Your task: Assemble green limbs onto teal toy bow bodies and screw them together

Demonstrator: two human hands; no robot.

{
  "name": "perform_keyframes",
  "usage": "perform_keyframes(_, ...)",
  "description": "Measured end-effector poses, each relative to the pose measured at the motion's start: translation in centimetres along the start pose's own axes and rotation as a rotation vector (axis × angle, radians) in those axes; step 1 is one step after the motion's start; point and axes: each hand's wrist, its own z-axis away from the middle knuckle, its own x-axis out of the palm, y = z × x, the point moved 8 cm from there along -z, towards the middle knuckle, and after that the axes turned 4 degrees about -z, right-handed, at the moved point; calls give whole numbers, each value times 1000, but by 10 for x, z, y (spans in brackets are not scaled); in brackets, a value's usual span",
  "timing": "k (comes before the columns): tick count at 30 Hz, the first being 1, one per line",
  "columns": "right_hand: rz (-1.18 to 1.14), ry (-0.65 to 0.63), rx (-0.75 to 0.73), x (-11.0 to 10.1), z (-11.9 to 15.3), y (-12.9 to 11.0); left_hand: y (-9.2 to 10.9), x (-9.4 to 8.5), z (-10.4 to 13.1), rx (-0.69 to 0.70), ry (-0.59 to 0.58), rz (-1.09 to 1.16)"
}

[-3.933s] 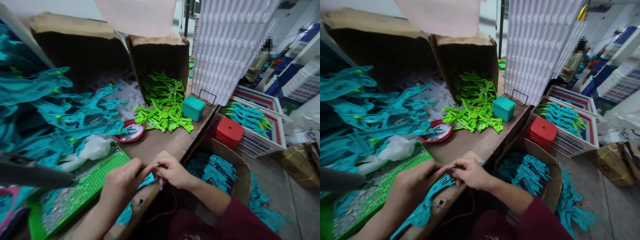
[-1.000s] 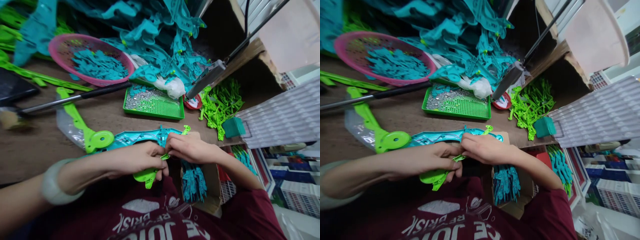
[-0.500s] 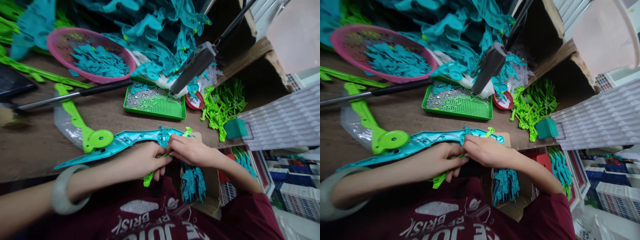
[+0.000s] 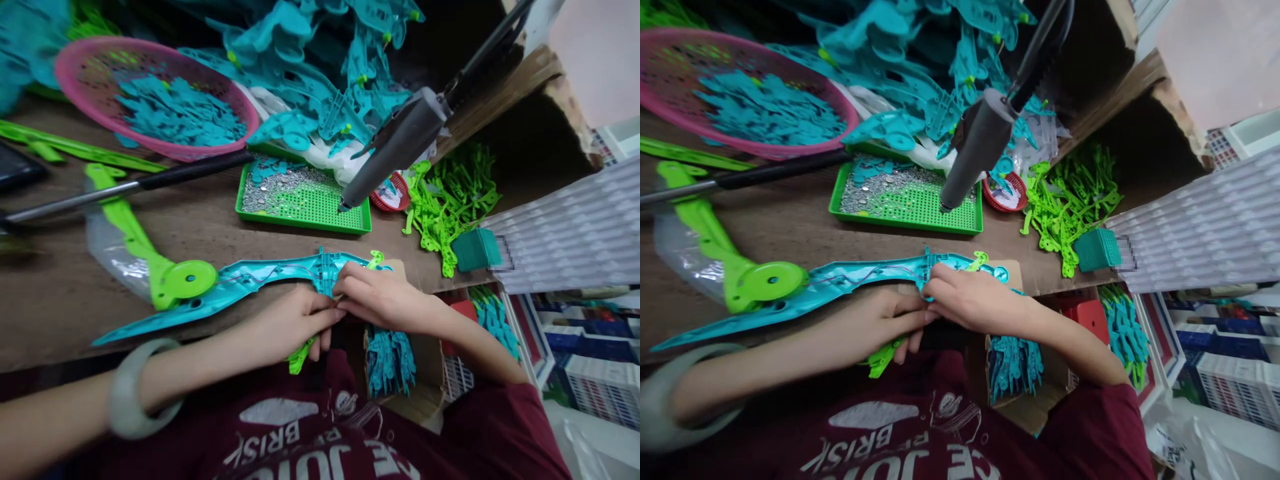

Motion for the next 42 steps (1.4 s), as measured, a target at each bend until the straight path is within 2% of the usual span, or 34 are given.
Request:
perform_keyframes(3, -70, 142, 158, -10, 13, 14, -10, 4, -3, -33, 75, 123)
perform_keyframes(6, -11, 251, 295, -6, 25, 32, -14, 6, -4, -9, 145, 130)
perform_keyframes(8, -30, 328, 353, -3, 30, 40, -7, -2, -1, 88, 271, -43)
perform_keyframes(13, -450, 575, 399, -8, 46, 39, 28, -40, 24, 333, 818, -860)
perform_keyframes(15, -573, 535, 336, -7, 46, 28, 38, -51, 33, 376, 967, -1035)
perform_keyframes(17, -603, 427, 195, -5, 43, 12, 46, -60, 42, 426, 1056, -1033)
perform_keyframes(18, -595, 422, 142, -7, 43, 8, 50, -63, 46, 460, 1072, -989)
perform_keyframes(19, -588, 480, 127, -14, 45, 10, 53, -64, 49, 494, 1070, -931)
perform_keyframes(20, -594, 598, 153, -23, 48, 16, 56, -64, 51, 522, 1052, -870)
perform_keyframes(22, -673, 876, 265, -41, 56, 36, 62, -61, 52, 550, 990, -770)
perform_keyframes(23, -738, 953, 309, -45, 55, 44, 65, -58, 51, 555, 961, -740)
perform_keyframes(24, -818, 963, 329, -47, 49, 49, 67, -54, 50, 559, 938, -723)
perform_keyframes(28, -1236, 745, 277, -37, 2, 44, 77, -47, 50, 585, 964, -720)
perform_keyframes(31, -1555, 812, 298, -21, -11, 43, 77, -51, 44, 538, 915, -590)
perform_keyframes(34, -1737, 907, 327, -7, -8, 43, 68, -47, 28, 419, 689, -365)
perform_keyframes(37, -1829, 954, 309, -3, 2, 42, 55, -36, 18, 314, 474, -179)
perform_keyframes(42, -1717, 995, 365, -5, 17, 51, 34, -14, 14, 197, 224, 44)
